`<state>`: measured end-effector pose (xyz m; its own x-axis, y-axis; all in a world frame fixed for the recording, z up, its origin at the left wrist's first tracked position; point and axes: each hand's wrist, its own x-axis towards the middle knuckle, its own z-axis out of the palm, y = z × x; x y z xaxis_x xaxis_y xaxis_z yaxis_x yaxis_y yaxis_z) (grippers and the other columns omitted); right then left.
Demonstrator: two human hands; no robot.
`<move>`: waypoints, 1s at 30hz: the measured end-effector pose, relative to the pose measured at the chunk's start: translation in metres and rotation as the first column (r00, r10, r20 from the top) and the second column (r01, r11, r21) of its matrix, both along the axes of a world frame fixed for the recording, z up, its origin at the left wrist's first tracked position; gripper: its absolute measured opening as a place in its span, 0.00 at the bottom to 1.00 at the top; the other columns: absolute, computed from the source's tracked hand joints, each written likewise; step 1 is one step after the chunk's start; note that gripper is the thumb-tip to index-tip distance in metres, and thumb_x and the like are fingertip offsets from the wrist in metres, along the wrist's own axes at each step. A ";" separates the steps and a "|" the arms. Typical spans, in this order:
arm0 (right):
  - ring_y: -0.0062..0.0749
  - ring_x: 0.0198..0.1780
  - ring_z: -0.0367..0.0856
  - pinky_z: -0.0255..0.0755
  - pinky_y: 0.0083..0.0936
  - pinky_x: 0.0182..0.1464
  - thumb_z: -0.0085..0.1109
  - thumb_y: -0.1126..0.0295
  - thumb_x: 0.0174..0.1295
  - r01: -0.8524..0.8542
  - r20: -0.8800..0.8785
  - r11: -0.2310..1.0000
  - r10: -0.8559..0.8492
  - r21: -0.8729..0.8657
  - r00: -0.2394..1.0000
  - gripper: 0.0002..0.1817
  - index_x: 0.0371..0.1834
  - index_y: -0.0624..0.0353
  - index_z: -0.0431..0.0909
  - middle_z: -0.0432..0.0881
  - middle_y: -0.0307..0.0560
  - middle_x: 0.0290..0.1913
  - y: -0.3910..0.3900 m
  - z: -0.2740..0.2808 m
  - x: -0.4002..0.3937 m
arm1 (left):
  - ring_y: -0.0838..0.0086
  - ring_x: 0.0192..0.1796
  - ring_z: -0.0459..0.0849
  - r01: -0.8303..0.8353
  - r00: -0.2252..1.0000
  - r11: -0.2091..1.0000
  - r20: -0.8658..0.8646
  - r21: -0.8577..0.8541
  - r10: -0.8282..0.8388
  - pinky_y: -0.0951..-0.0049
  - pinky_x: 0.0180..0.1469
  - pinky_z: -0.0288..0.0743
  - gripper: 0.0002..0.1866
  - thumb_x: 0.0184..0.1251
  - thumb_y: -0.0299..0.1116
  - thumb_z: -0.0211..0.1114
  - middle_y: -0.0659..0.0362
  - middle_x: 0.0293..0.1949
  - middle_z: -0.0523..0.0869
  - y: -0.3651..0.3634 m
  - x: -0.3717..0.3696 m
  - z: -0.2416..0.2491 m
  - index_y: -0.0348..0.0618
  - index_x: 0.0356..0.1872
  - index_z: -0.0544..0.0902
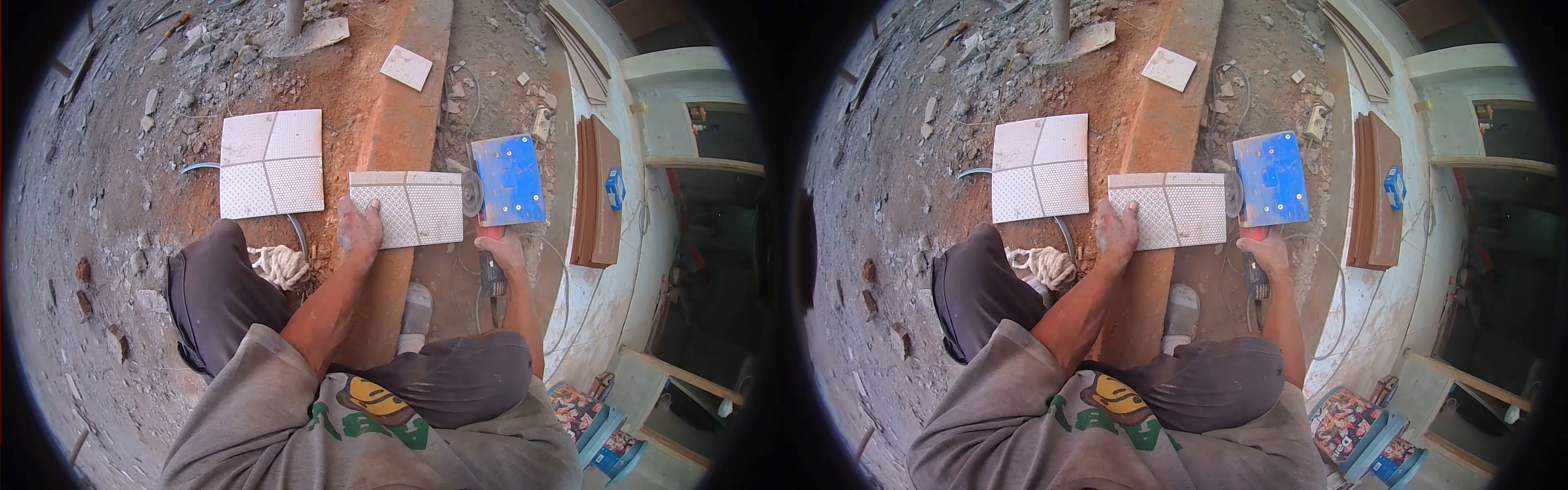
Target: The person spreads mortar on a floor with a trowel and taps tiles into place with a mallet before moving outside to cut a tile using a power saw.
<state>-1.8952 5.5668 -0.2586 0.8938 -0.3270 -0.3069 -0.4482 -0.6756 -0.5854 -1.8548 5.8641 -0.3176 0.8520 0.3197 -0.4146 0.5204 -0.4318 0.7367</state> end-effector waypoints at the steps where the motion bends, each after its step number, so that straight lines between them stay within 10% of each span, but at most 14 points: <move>1: 0.44 0.47 0.81 0.72 0.33 0.51 0.71 0.58 0.35 0.004 -0.049 1.000 -0.004 0.010 0.999 0.36 0.51 0.66 0.76 0.82 0.55 0.45 0.003 0.006 0.003 | 0.41 0.48 0.79 0.003 1.000 1.000 -0.010 0.003 -0.003 0.49 0.51 0.70 0.25 0.64 0.47 0.61 0.36 0.46 0.78 0.000 0.001 0.000 0.34 0.47 0.67; 30: 0.41 0.47 0.81 0.72 0.33 0.51 0.71 0.60 0.36 -0.004 -0.037 0.997 0.007 0.082 0.999 0.36 0.52 0.66 0.75 0.82 0.52 0.45 0.004 0.010 0.029 | 0.46 0.51 0.79 0.017 0.999 1.000 -0.042 0.016 -0.016 0.53 0.53 0.71 0.25 0.63 0.46 0.63 0.41 0.50 0.76 -0.001 0.001 -0.002 0.36 0.50 0.68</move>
